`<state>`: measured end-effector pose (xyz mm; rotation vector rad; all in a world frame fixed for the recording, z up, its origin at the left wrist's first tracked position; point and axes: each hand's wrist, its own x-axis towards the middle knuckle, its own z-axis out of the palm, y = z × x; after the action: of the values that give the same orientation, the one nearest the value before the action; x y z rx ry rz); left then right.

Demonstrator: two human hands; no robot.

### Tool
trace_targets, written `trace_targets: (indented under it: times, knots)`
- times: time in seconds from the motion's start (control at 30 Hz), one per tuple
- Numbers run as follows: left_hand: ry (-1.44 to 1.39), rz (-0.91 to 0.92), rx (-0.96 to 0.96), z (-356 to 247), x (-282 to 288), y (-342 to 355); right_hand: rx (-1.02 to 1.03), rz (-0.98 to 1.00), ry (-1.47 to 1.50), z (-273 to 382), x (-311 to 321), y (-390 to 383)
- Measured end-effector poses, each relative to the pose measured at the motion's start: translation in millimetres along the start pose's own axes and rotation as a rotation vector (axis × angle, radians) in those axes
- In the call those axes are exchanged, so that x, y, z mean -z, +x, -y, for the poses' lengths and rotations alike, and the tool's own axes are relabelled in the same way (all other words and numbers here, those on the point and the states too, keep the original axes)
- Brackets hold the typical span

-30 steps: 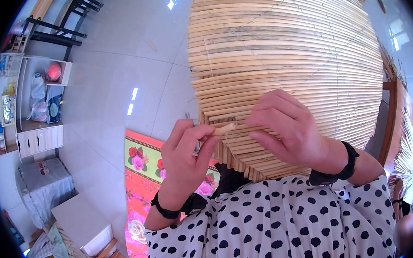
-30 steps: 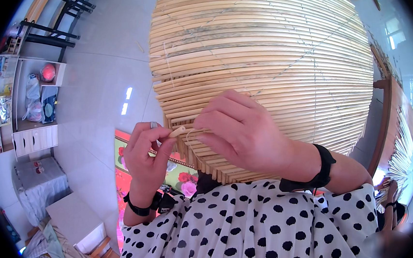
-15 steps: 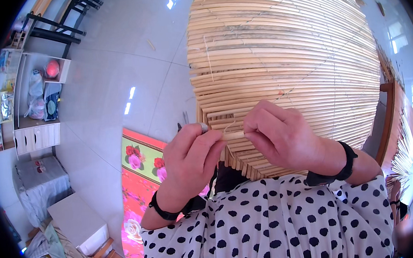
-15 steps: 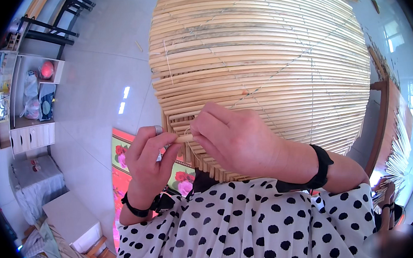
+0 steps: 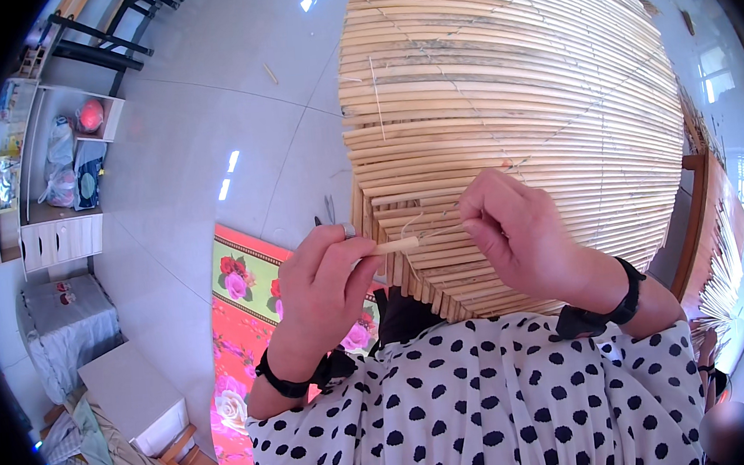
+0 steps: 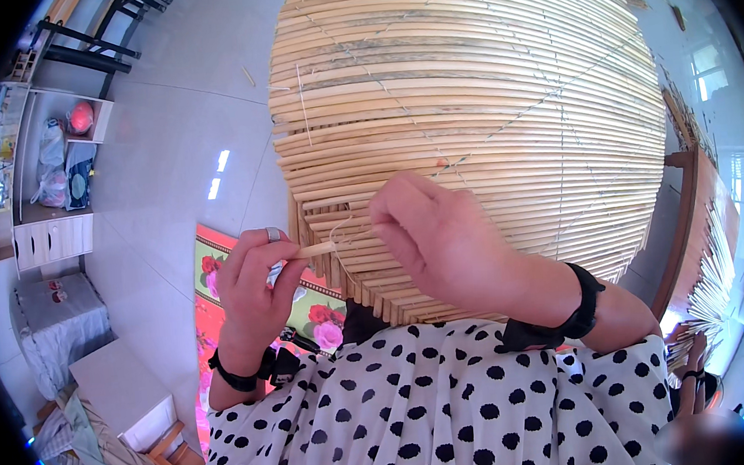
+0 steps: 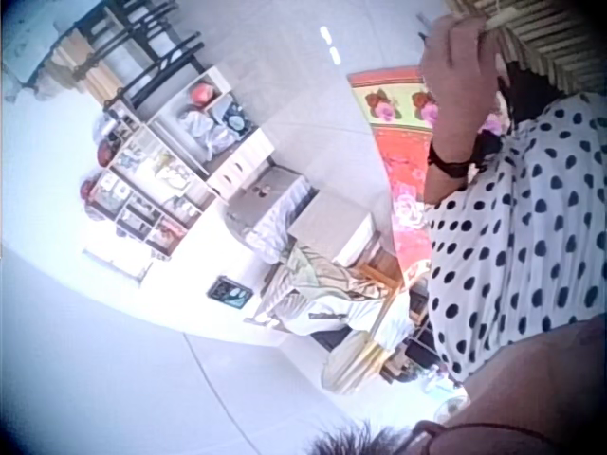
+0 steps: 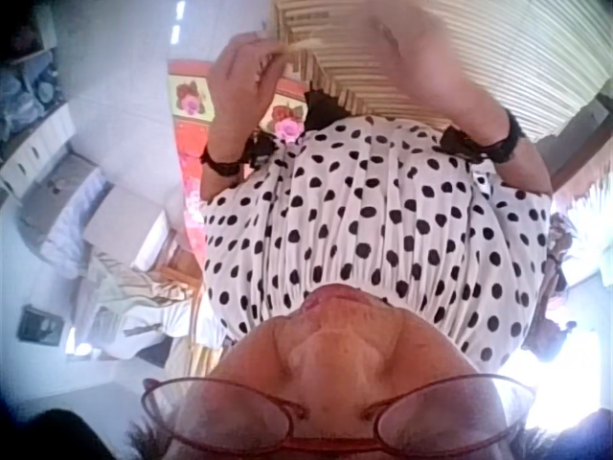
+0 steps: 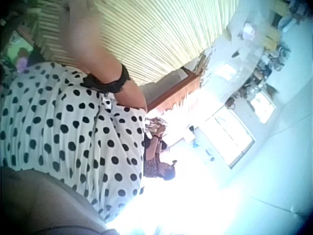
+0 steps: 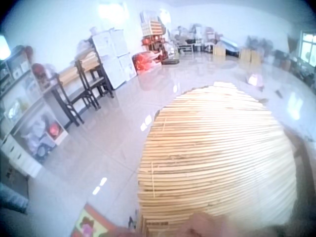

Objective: The person weaves a bamboo mat by hand, threading thin bamboo strips through the existing weave and securing them with a thin cord. They use shears to trim excess cord and adjust the mat's position throughout the process.

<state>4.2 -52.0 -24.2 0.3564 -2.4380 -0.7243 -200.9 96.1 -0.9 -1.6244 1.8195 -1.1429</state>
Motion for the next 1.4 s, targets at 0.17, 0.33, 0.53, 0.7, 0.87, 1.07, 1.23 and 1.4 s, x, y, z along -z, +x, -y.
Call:
trace_targets:
  times: [0.17,0.33,0.53,0.7,0.87,1.07,1.23,1.4]
  knots:
    - [-0.029,0.003,-0.027,-3,-1,2,-0.019,0.026,0.017,1,1,0]
    - [-0.051,0.013,-0.016,-4,0,6,-0.082,-0.024,0.082,5,0,-1]
    - [-0.179,0.031,0.061,-3,-2,2,0.022,-0.039,0.080,7,2,-3]
    - [-0.186,0.041,0.087,-5,-1,3,0.076,-0.035,0.030,9,0,-3]
    - [-0.183,0.024,0.063,-4,-2,4,0.104,-0.044,0.004,9,-1,-3]
    - [-0.169,-0.001,0.143,-7,-2,7,0.113,-0.065,0.011,9,-1,-2]
    - [-1.079,-0.021,0.621,-5,5,1,0.137,-0.081,0.043,9,0,0]
    - [-1.627,-0.095,0.728,-9,3,15,0.129,-0.069,0.015,12,1,2]
